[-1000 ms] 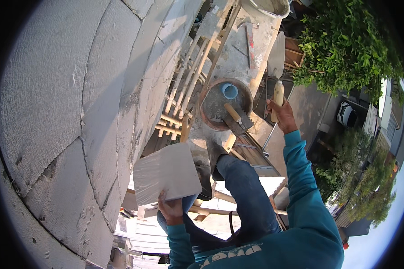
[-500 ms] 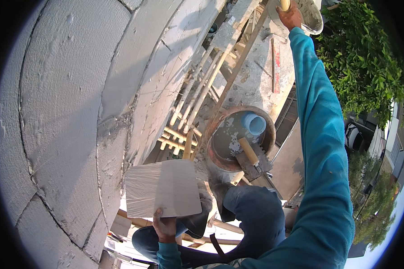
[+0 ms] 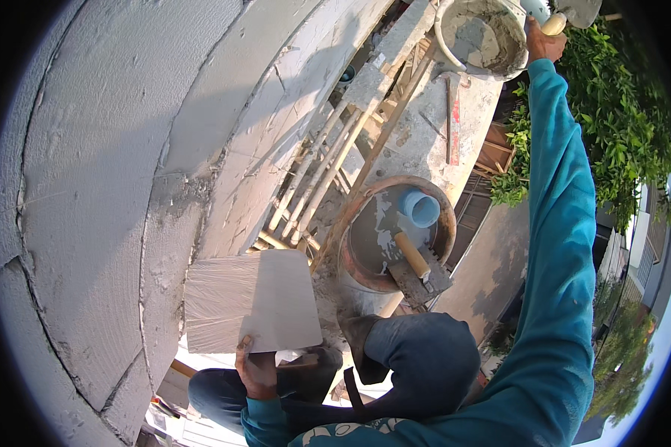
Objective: The person scoops mortar from a bucket with a trowel, spreads it onto a white rectangular board, and applies it to a curved wall surface. The person repeatedly smooths the mortar on the wall and occasionally scrapes excess back into the bucket.
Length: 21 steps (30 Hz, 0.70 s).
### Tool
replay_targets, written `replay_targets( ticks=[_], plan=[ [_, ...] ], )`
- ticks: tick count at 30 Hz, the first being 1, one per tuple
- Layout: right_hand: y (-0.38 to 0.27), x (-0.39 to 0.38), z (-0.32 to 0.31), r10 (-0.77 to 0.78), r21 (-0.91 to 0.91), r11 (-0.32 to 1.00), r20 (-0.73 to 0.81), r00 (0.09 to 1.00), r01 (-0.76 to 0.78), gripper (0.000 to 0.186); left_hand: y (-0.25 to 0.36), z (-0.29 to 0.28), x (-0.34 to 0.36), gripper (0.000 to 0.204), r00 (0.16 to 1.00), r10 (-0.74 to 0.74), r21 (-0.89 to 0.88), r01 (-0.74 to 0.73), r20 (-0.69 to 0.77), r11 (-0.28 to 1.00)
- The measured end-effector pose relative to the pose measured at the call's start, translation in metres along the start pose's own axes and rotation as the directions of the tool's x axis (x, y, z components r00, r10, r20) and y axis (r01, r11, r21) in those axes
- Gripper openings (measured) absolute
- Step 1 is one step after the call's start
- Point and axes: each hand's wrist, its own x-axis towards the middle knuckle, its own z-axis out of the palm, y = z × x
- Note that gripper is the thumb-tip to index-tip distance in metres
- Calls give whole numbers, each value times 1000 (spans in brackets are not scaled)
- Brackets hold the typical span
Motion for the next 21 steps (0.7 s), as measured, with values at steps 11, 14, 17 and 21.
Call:
replay_targets(
  ticks=[11,14,17,21],
  plan=[
    [-95,-64,-119,102,398,843,544,833,-363,32,-3,-20,11,41,996,59,59,-63,73,996],
    [-87,-123,-148,196,392,740,651,733,-546,24,-4,-24,14,38,994,70,45,-74,79,996],
    [-77,-150,-158,228,379,632,743,630,-676,22,-4,-26,16,36,995,93,53,-95,47,994],
    [-94,-156,-161,56,397,844,603,796,-360,28,-3,-16,15,49,995,100,36,-101,21,994]
  ],
)
